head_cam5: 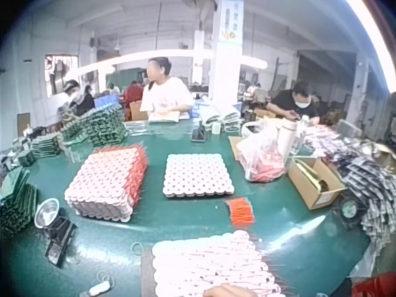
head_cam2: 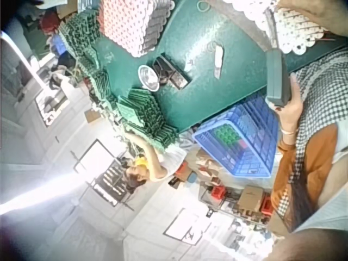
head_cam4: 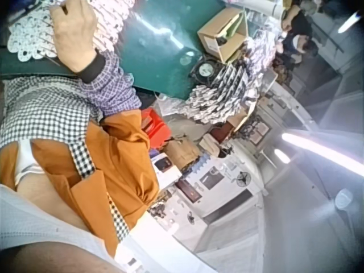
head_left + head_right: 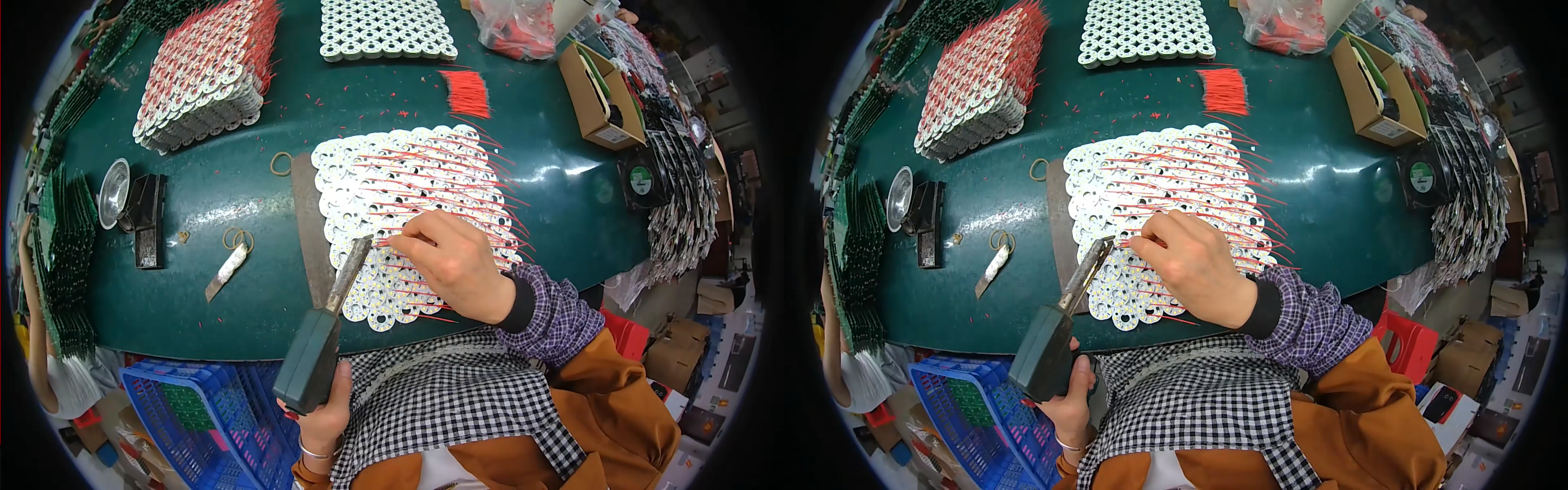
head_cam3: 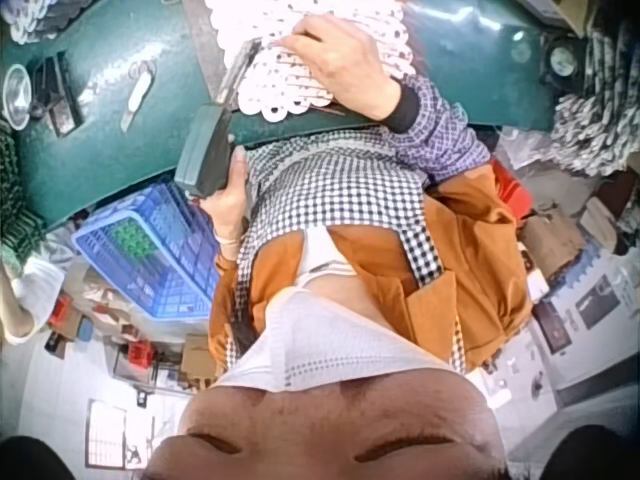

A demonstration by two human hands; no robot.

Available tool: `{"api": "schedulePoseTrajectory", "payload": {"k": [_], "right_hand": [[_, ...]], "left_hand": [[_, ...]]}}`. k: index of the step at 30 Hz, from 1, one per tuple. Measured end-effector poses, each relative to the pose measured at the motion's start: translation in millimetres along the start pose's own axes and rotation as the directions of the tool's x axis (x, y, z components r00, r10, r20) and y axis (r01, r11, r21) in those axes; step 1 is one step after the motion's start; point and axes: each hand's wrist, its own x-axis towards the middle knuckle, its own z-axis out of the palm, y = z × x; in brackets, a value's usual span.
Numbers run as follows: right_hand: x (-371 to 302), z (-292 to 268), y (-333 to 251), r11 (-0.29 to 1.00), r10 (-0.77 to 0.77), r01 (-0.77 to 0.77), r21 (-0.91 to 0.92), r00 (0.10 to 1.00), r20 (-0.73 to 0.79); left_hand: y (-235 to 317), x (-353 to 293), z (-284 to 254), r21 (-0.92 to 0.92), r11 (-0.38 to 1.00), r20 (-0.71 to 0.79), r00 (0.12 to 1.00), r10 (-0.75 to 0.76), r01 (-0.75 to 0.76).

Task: The person attaches red wires onto circular circuit boards by placing the wires onto each board by hand and soldering them with a handheld soldering tool.

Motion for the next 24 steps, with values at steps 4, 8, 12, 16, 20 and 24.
{"api": "schedulePoseTrajectory", "payload": {"k": [4,8,12,16,20,24], "right_hand": [[1,0,1,1.000,-0.012,0.012,0.002,1.000,0.007],[2,-1,1,1.000,-0.012,0.012,0.007,1.000,0.010],[0,1,3,0.999,-0.041,0.041,-0.010,0.999,-0.001],[2,0,2,0.999,-0.033,0.033,0.000,0.999,0.007],[2,1,2,0.999,-0.034,0.034,-0.005,0.999,0.013],[2,1,2,1.000,-0.026,0.026,-0.009,1.000,0.005]], "left_hand": [[2,2,2,0.036,0.999,0.010,1.000,-0.010,0.010],[1,-1,1,0.043,0.998,0.007,0.999,-0.034,0.034],[9,2,4,0.042,0.977,-0.080,0.976,-0.203,0.207],[-1,2,0,0.109,0.993,-0.012,0.999,0.040,-0.038],[7,-1,3,-0.121,0.993,-0.115,0.993,-0.009,-0.005],[30,12,6,-0.257,0.963,-0.196,0.972,-0.128,0.075]]}}
